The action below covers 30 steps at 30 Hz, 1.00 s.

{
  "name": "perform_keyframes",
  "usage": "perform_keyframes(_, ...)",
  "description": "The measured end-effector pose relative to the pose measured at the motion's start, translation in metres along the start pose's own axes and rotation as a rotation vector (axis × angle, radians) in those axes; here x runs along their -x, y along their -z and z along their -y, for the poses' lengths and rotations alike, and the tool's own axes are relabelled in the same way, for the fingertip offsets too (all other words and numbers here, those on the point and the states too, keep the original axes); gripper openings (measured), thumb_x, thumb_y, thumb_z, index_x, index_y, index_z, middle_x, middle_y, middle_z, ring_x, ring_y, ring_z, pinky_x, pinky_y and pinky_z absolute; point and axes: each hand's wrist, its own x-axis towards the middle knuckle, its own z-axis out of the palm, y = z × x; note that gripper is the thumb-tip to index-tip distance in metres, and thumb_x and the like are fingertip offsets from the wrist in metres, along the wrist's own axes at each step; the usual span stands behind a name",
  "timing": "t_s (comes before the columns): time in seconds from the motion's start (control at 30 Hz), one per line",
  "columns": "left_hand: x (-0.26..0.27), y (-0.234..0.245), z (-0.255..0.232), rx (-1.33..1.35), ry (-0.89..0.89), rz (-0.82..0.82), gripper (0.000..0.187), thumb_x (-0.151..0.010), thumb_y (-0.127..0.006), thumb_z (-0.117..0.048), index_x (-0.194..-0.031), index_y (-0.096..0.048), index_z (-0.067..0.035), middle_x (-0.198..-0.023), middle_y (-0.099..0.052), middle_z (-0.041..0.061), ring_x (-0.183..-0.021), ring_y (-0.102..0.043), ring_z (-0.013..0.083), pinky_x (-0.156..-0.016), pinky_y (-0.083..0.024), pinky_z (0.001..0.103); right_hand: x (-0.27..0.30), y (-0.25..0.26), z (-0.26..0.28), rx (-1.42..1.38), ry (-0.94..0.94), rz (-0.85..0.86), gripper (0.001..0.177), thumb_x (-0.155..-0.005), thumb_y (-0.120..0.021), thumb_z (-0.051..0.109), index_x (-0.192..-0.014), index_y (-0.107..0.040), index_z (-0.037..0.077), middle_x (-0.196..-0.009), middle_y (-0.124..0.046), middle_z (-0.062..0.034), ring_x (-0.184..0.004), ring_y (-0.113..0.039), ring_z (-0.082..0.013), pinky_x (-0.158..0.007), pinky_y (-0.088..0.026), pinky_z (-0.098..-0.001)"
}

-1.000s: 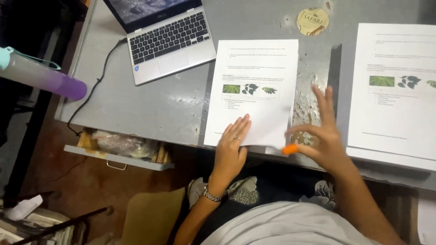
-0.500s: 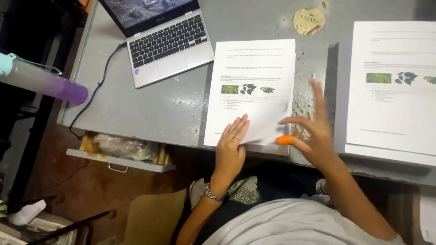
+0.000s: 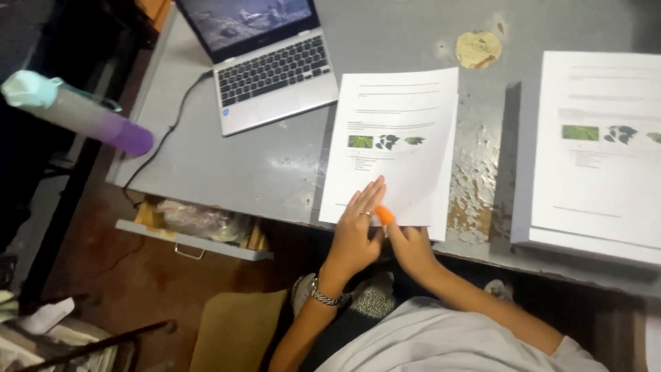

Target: Sorting and organizing printed documents on a desk while using a rubber finger tip for grip

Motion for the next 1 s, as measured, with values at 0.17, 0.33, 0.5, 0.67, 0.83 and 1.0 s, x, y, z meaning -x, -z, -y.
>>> perform_keyframes(0.17, 0.002, 0.017, -0.009, 0.049, -0.033, 0.053, 0.085, -0.073, -0.067, -0.003, -0.152, -0.036, 0.001, -0.163, -0.031, 0.022, -0.146, -0.031, 0.0475, -0.12, -0.024, 0.06, -0.032, -0.037, -0.102, -0.106, 0.478, -0.202, 0.03, -0.103, -0.051, 0.011, -0.125, -0.063, -0.006, -0.109, -0.068, -0.0243, -0.106, -0.063, -0.0308, -0.094, -0.049, -0.0489)
perform_keyframes(0.33, -0.001, 0.062, -0.028, 0.205, -0.03, 0.038, 0.084, -0.082, -0.073, -0.024, -0.153, -0.036, 0.002, -0.161, -0.032, 0.026, -0.147, -0.029, 0.0502, -0.121, -0.024, 0.059, -0.02, 0.008, -0.077, -0.315, 0.55, -0.244, 0.023, -0.101, -0.049, 0.001, -0.106, -0.072, -0.002, -0.076, -0.056, -0.0035, -0.068, -0.047, -0.0147, -0.062, -0.044, -0.0332)
perform_keyframes(0.5, 0.019, 0.132, -0.006, -0.016, 0.209, -0.499, 0.092, -0.088, -0.077, -0.017, -0.162, -0.022, -0.008, -0.168, -0.021, 0.016, -0.153, -0.019, 0.0313, -0.124, -0.018, 0.044, -0.016, 0.103, -0.107, -0.038, 0.617, 0.179, 0.041, -0.08, -0.058, 0.001, -0.117, -0.075, -0.001, -0.113, -0.074, -0.0233, -0.103, -0.067, -0.0307, -0.096, -0.05, -0.0494)
perform_keyframes(0.67, 0.04, 0.152, -0.002, 0.332, 0.654, -0.36, 0.072, -0.079, -0.076, -0.014, -0.14, -0.038, -0.008, -0.146, -0.043, 0.01, -0.137, -0.039, 0.0254, -0.113, -0.034, 0.042, 0.017, 0.154, -0.035, 0.117, 0.713, 0.482, 0.053, -0.101, -0.043, 0.039, -0.142, -0.059, 0.011, -0.141, -0.069, -0.0032, -0.121, -0.074, -0.0204, -0.093, -0.059, -0.0318)
perform_keyframes(0.83, 0.053, 0.123, 0.022, 0.399, 0.383, -0.433, 0.05, -0.096, -0.068, -0.021, -0.061, -0.032, -0.021, -0.058, -0.029, -0.01, -0.053, -0.028, 0.0042, -0.049, -0.024, 0.024, 0.029, 0.158, -0.021, 0.199, 0.69, 0.234, 0.043, -0.097, -0.052, 0.025, -0.131, -0.068, 0.004, -0.128, -0.075, -0.0072, -0.114, -0.073, -0.0168, -0.097, -0.055, -0.0307)
perform_keyframes(1.0, 0.037, 0.091, 0.041, 0.355, 0.106, -0.658, 0.021, -0.092, -0.073, -0.013, -0.074, -0.065, -0.008, -0.059, -0.062, -0.002, -0.043, -0.05, 0.0029, -0.034, -0.038, 0.018, 0.013, 0.132, -0.016, -0.227, 0.839, -0.125, 0.04, -0.086, -0.075, 0.005, -0.124, -0.064, 0.002, -0.116, -0.071, -0.0116, -0.105, -0.073, -0.022, -0.094, -0.066, -0.0286)
